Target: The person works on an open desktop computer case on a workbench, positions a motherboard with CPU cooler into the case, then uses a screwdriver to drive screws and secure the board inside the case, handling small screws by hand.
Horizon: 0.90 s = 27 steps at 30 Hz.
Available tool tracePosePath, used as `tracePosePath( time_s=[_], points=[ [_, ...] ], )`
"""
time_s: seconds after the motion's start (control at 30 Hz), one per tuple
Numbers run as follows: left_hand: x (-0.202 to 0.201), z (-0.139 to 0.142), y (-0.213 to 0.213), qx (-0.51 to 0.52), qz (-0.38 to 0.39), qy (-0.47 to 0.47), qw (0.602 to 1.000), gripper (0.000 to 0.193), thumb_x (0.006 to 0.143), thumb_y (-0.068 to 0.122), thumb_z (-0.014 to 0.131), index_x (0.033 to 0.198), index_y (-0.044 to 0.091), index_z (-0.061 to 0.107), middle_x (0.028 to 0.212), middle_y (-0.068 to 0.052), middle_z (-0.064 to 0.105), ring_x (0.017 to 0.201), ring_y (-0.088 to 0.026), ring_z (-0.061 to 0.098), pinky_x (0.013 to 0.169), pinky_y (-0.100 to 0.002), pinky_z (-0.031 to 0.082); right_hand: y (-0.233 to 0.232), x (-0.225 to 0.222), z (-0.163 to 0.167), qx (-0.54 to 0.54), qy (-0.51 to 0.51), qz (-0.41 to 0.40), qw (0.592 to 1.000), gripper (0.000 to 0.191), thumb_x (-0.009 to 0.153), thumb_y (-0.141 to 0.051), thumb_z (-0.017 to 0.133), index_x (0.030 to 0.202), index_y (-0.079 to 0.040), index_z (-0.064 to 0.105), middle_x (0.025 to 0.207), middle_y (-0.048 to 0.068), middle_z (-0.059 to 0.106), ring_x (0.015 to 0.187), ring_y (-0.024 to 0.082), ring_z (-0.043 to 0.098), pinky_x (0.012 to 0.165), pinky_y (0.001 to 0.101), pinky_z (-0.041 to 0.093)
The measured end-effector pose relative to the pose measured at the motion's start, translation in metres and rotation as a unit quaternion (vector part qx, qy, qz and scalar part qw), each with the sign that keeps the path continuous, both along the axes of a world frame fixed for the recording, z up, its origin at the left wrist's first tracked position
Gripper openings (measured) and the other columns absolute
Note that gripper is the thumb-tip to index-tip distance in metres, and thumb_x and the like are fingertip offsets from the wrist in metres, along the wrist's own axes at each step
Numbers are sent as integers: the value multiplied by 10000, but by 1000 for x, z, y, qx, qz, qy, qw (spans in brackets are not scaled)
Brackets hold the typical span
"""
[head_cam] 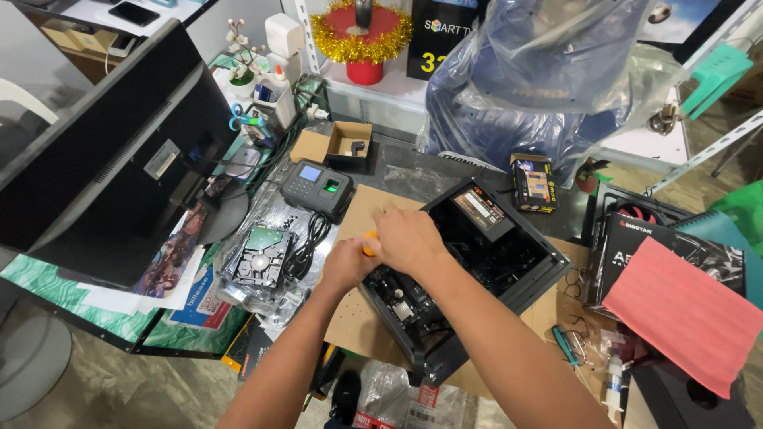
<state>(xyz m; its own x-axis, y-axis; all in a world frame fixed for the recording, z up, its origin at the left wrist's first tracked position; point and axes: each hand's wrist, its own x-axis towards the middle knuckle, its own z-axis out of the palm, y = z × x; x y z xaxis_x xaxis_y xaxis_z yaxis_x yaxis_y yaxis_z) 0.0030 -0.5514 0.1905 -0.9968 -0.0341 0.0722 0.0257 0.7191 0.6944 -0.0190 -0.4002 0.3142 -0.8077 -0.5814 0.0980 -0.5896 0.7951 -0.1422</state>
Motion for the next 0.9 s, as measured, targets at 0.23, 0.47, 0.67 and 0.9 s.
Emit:
tracePosePath(
  time_s=[0.23, 0.47, 0.67, 0.9],
  points=[
    [7, 10, 5, -9, 15, -34, 999, 313, 759, 365, 774, 1000, 168, 748, 859, -153, 758, 854, -386, 717, 762, -474, 564, 6, 3, 2, 7, -41, -4, 999, 524, 943, -532, 622, 1022, -25, 727, 951, 197, 716, 897, 388, 723, 763, 480, 579],
    [14, 30, 9, 26, 44, -41, 998, 327, 722, 365, 808, 975, 166, 755, 854, -156, 751, 858, -366, 727, 772, -452, 573, 5, 7, -3, -6, -83, -27, 996, 544, 960, -540, 643, 931, -8, 752, 864, 205, 717, 884, 388, 716, 792, 466, 581],
    [12, 18, 8, 17, 2, 14, 1000, 297, 732, 279, 819, 980, 126, 761, 852, -162, 747, 850, -393, 708, 735, -473, 569, 3, 5, -11, -84, -20, 61, 994, 389, 835, -368, 713, 1014, -24, 745, 930, 241, 713, 840, 415, 718, 740, 477, 590],
    [10, 4, 5, 5, 13, -11, 1000, 228, 806, 270, 766, 1011, 172, 777, 851, -176, 740, 844, -392, 709, 740, -479, 568, 8, 1, -8, -165, -64, 152, 972, 238, 805, -235, 726, 921, -28, 739, 835, 205, 711, 844, 422, 705, 755, 507, 564]
  ],
)
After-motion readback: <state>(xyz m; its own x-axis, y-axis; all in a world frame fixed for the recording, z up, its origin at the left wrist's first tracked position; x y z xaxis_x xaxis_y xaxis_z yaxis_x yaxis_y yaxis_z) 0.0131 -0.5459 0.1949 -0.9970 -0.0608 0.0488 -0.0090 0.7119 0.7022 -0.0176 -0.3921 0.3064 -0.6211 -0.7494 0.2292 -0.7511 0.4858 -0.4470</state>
